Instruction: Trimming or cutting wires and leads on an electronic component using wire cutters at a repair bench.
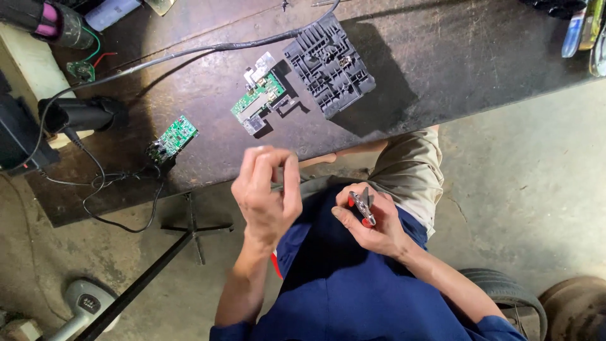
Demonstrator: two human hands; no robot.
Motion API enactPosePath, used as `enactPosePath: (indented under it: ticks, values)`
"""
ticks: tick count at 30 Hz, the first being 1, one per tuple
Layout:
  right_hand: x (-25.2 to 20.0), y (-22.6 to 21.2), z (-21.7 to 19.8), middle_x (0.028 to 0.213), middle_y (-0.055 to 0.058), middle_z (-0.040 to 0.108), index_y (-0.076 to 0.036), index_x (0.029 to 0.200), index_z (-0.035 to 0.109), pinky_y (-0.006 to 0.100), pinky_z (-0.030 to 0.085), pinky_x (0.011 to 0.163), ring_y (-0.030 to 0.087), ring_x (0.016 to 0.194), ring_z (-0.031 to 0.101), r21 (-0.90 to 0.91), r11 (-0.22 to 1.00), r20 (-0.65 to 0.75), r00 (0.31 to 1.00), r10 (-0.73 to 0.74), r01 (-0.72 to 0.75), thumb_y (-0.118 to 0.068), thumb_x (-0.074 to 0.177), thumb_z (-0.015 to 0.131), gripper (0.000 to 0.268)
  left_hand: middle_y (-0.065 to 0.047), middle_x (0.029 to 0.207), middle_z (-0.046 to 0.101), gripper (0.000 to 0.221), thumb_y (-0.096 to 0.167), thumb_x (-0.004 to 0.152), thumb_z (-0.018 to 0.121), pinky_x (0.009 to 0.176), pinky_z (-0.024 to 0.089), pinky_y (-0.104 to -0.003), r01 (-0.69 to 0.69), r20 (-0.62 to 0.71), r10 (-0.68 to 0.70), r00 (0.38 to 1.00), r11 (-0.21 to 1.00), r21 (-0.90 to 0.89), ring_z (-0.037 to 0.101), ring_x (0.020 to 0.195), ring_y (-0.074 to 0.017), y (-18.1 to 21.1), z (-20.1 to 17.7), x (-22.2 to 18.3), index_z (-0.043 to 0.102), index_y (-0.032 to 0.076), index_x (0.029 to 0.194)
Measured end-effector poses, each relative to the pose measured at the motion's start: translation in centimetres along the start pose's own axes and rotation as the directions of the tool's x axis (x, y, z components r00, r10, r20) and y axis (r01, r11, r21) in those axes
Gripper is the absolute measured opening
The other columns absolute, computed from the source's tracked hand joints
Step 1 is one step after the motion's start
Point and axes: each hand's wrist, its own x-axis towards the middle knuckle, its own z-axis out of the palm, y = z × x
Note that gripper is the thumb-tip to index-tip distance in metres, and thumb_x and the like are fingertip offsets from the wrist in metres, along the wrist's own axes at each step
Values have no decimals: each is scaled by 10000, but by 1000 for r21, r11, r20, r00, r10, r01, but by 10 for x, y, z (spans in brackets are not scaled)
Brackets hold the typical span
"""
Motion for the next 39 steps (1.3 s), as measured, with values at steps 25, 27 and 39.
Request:
enactPosePath:
  ticks: [25,27,39]
  values:
    - [27,-26,20,780,163,691,-16,880,591,426,572,539,370,591,652,-115,951,-23,957,-290,286,141,821,711,205,-143,679,684,55,-104,845,747,515,570,-300,305,65,-317,946,804,-511,632,566,-206,27,4,-74,751,-54,868]
    - [24,-22,22,778,162,690,-18,884,587,429,569,528,369,584,647,-111,953,-24,958,-286,282,141,822,711,211,-134,682,678,57,-100,858,729,523,571,-318,263,53,-274,960,824,-502,637,572,-224,24,6,-74,738,-45,871]
    - [29,-30,23,981,217,682,50,1071,622,454,578,757,352,813,686,-106,984,10,990,-141,141,-93,849,815,327,-167,813,691,68,-22,993,602,669,605,-362,124,-32,-193,981,741,-660,694,723,-287,9,8,-59,637,-61,950]
